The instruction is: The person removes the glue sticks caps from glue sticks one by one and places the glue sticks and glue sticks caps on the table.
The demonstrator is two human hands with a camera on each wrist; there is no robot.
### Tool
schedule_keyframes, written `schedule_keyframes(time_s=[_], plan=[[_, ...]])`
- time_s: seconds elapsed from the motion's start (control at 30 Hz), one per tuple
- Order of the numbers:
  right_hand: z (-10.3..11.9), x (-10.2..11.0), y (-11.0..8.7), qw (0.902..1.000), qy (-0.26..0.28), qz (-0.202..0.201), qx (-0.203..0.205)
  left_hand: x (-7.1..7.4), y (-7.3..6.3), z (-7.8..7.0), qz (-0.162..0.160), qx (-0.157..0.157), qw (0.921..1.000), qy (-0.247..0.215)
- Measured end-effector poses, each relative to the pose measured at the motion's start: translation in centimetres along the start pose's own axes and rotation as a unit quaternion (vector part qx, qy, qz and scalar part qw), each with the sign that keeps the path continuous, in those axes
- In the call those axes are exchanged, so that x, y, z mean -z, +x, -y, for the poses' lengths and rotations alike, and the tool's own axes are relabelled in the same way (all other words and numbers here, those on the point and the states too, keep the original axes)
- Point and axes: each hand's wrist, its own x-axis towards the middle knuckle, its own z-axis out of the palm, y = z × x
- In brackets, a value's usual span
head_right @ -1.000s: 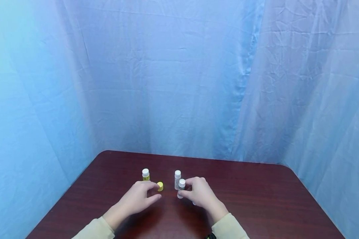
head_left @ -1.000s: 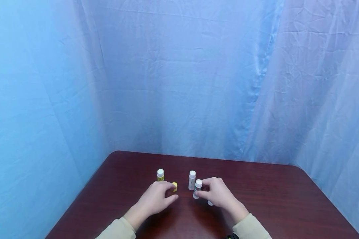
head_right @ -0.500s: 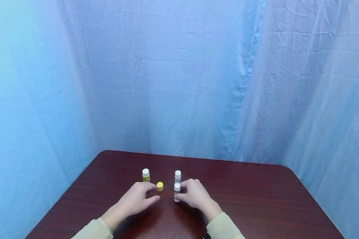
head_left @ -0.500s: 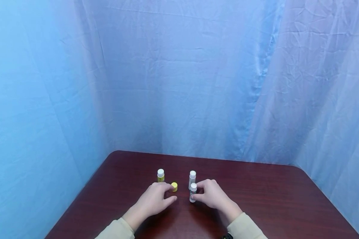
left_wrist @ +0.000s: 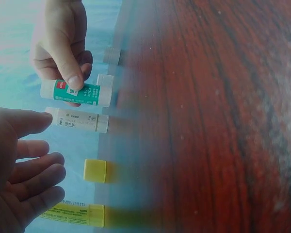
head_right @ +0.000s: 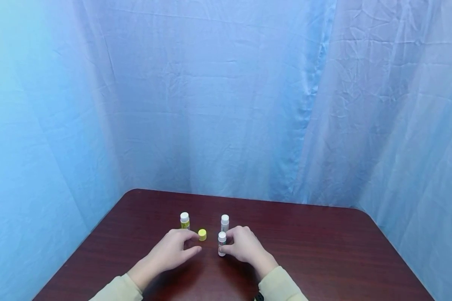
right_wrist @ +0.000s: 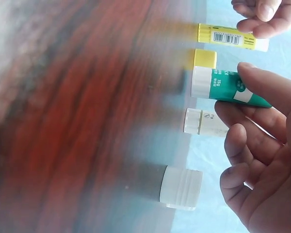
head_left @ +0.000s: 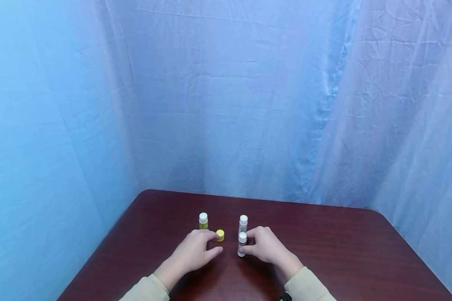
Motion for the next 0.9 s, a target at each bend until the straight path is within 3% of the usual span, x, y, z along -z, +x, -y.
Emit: schedule_keyframes(time_s=[0.6,0.9], plan=[[-0.3,-0.4,0.1,0.9999,-0.011,0.013,0.002,-0.1,-0.4,0.0,-0.006,0.001,1.0000,-0.004],[-0.1,0.6,0.0,0.9997,-0.007,0.025,-0.004,0.1,-0.3,-0.2,-0.016,-0.002,0.9999,0.001]])
